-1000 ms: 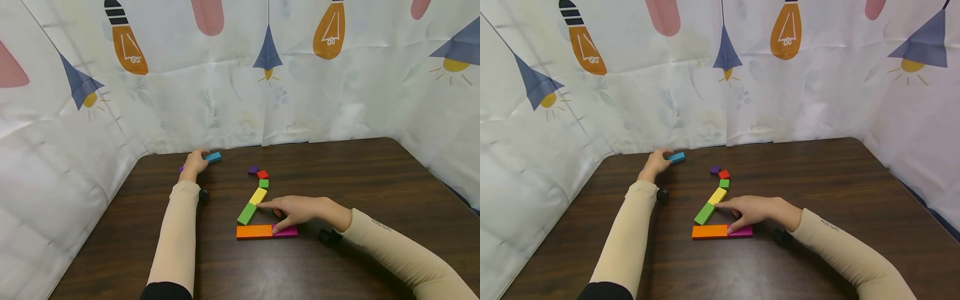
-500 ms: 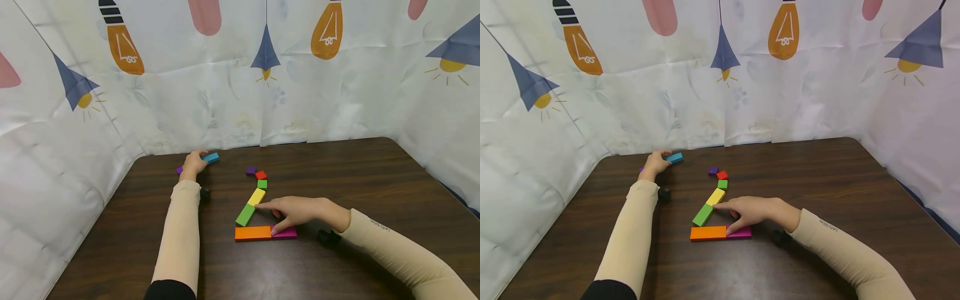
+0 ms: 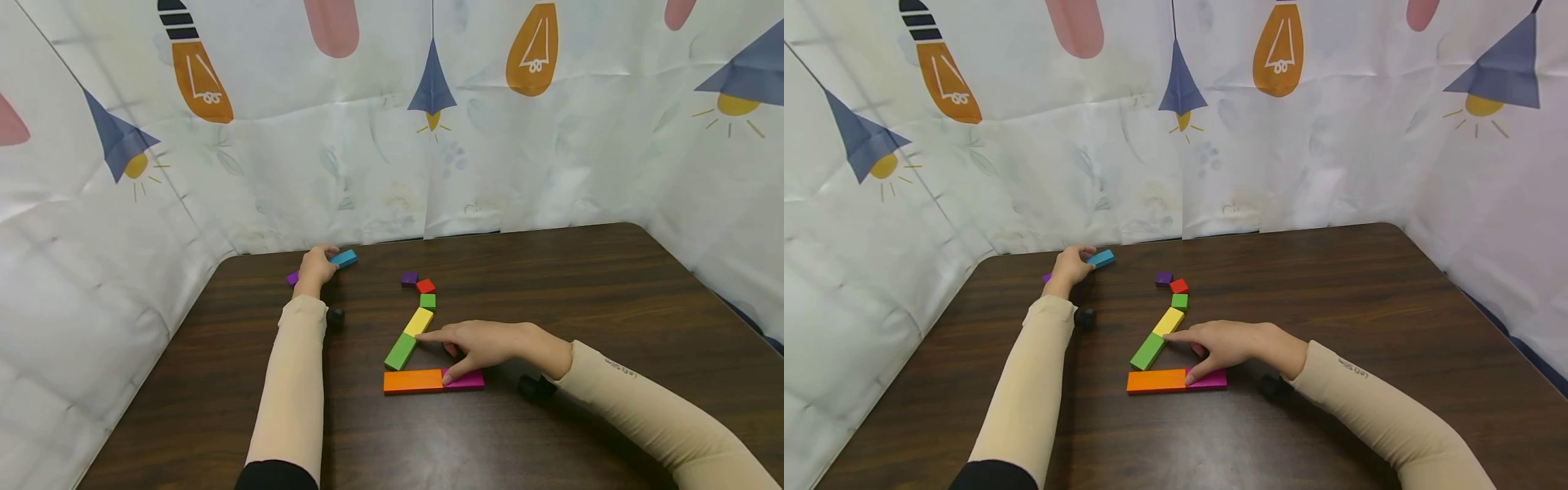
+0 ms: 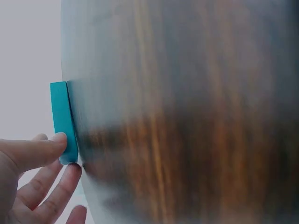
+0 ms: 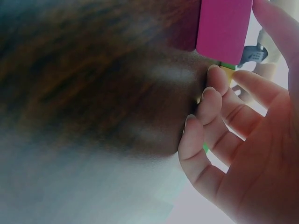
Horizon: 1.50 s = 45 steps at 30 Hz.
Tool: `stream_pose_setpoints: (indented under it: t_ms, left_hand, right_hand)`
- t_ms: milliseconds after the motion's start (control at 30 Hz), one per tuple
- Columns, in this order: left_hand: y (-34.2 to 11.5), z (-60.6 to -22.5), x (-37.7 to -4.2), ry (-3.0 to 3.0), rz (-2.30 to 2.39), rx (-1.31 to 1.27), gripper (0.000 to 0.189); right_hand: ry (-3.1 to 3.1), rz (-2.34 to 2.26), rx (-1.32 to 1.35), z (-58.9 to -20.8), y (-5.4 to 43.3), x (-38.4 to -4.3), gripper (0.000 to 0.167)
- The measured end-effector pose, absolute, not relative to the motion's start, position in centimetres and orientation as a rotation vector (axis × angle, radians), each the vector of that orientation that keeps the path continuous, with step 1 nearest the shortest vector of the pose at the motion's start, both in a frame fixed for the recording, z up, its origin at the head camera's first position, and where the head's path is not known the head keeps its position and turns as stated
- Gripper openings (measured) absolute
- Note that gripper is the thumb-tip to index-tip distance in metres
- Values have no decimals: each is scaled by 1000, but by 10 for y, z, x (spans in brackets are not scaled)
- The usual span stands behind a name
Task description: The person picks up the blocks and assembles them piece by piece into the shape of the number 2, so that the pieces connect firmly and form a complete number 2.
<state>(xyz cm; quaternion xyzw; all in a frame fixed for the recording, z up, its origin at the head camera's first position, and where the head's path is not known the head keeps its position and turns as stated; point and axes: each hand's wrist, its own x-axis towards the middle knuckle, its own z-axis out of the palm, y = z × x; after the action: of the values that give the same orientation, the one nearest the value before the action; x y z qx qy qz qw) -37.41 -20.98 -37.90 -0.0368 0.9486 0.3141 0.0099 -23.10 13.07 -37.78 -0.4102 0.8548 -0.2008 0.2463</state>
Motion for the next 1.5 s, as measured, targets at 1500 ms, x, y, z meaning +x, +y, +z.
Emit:
stream_pose_setpoints:
  t_ms: [1500]
  left_hand:
    - [-197,-370,-343,2875,1095,259,42]
  right_hand:
    - [2325,-562,-1160,-378,131,-231,81]
